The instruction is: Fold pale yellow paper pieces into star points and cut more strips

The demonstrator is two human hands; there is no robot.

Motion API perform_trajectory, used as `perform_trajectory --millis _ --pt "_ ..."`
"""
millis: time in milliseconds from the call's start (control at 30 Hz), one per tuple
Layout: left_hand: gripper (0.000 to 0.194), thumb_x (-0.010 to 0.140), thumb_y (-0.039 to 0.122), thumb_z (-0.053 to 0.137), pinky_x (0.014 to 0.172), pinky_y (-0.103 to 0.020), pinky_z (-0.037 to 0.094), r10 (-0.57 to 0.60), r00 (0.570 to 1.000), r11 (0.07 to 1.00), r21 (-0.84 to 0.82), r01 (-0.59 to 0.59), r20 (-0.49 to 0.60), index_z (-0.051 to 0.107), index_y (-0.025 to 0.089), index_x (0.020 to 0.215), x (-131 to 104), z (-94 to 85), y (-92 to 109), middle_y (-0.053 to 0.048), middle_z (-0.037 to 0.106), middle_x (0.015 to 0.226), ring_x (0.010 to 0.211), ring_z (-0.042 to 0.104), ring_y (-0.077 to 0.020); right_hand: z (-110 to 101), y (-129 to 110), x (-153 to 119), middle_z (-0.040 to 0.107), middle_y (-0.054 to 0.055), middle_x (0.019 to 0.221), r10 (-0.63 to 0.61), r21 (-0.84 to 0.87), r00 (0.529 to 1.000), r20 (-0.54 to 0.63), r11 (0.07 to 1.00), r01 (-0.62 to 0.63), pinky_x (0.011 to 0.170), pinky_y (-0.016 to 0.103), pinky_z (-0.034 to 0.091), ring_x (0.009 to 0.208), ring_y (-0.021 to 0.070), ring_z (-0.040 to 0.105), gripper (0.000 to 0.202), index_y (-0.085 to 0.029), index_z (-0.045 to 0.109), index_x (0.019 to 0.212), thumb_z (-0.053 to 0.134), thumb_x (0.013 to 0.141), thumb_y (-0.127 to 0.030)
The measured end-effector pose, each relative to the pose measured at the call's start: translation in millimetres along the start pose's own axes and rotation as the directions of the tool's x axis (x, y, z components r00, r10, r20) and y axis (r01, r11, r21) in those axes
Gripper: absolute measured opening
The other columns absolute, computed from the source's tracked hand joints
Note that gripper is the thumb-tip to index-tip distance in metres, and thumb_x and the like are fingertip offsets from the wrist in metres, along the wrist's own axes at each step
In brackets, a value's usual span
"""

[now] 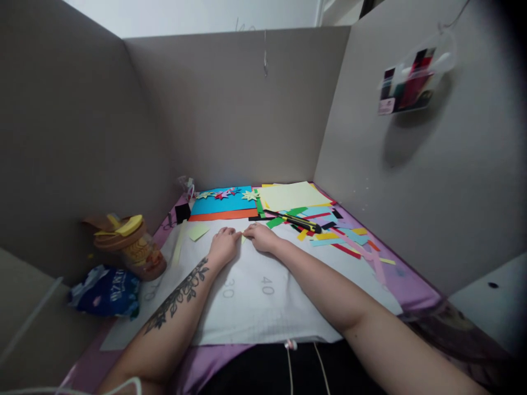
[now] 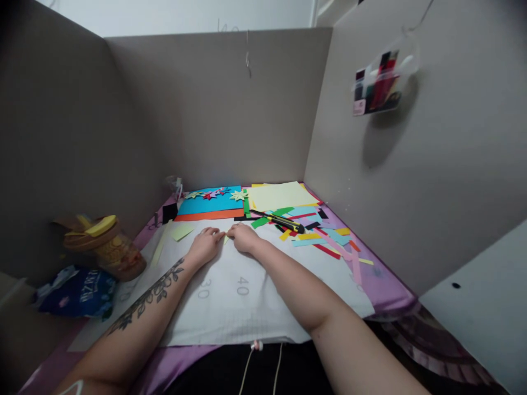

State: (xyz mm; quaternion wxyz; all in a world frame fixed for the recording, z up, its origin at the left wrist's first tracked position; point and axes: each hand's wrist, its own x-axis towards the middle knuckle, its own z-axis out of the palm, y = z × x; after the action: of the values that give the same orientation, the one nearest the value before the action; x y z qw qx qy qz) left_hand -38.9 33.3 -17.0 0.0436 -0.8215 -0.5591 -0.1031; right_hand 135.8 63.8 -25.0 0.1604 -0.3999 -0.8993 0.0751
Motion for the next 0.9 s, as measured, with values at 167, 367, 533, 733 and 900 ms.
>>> perform_trajectory --millis 167,367,533,733,900 --pt "0.038 0.088 0.020 0.039 0.096 -0.041 0.038 -0.005 1.000 1.000 -0.023 0.006 0.012 0.061 0.026 0.118 1 3.1 -2 -0.008 0.057 0.122 0.118 0.044 -0.0279 -2 -11 -9 0.060 0.012 0.117 -0.018 -0.125 0.999 0.032 0.992 0.022 0.089 0.036 0.037 0.109 0.0254 0.049 0.041 -0.017 0.057 0.120 0.046 0.081 -0.008" --pt "0.039 0.087 0.017 0.040 0.098 -0.042 0.037 -0.025 0.999 0.998 -0.060 0.026 0.024 0.061 0.025 0.118 1 3.5 -2 -0.009 0.056 0.124 0.120 0.042 -0.0280 -5 -12 -14 0.062 0.011 0.115 -0.155 -0.020 0.988 0.023 0.988 0.156 0.092 0.035 0.037 0.110 0.0226 0.052 0.039 -0.017 0.058 0.117 0.046 0.082 -0.006" --pt "0.039 0.086 0.018 0.040 0.097 -0.042 0.038 -0.023 0.999 0.997 -0.073 0.025 0.031 0.061 0.025 0.118 1 2.5 -2 -0.009 0.055 0.126 0.120 0.043 -0.0281 -5 -12 -16 0.063 0.011 0.113 -0.171 0.078 0.984 0.043 0.983 0.167 0.092 0.033 0.039 0.108 0.0214 0.054 0.039 -0.017 0.063 0.112 0.047 0.079 -0.003" --pt "0.036 0.086 0.019 0.043 0.097 -0.041 0.037 -0.013 1.000 0.993 -0.117 0.016 0.025 0.062 0.026 0.115 0 1.7 -2 -0.010 0.056 0.123 0.117 0.045 -0.0260 -4 -11 -17 0.065 0.009 0.113 -0.214 0.147 0.977 0.011 0.967 0.210 0.092 0.032 0.042 0.108 0.0207 0.054 0.038 -0.017 0.066 0.107 0.045 0.079 -0.003" --pt "0.035 0.085 0.019 0.045 0.096 -0.039 0.037 -0.024 0.999 0.994 -0.102 0.026 0.027 0.061 0.027 0.115 -1 3.8 -4 -0.009 0.055 0.124 0.117 0.045 -0.0255 -4 -13 -19 0.068 0.007 0.107 -0.235 0.215 0.971 -0.056 0.946 0.241 0.093 0.030 0.042 0.102 0.0183 0.058 0.037 -0.018 0.069 0.101 0.046 0.077 -0.002"
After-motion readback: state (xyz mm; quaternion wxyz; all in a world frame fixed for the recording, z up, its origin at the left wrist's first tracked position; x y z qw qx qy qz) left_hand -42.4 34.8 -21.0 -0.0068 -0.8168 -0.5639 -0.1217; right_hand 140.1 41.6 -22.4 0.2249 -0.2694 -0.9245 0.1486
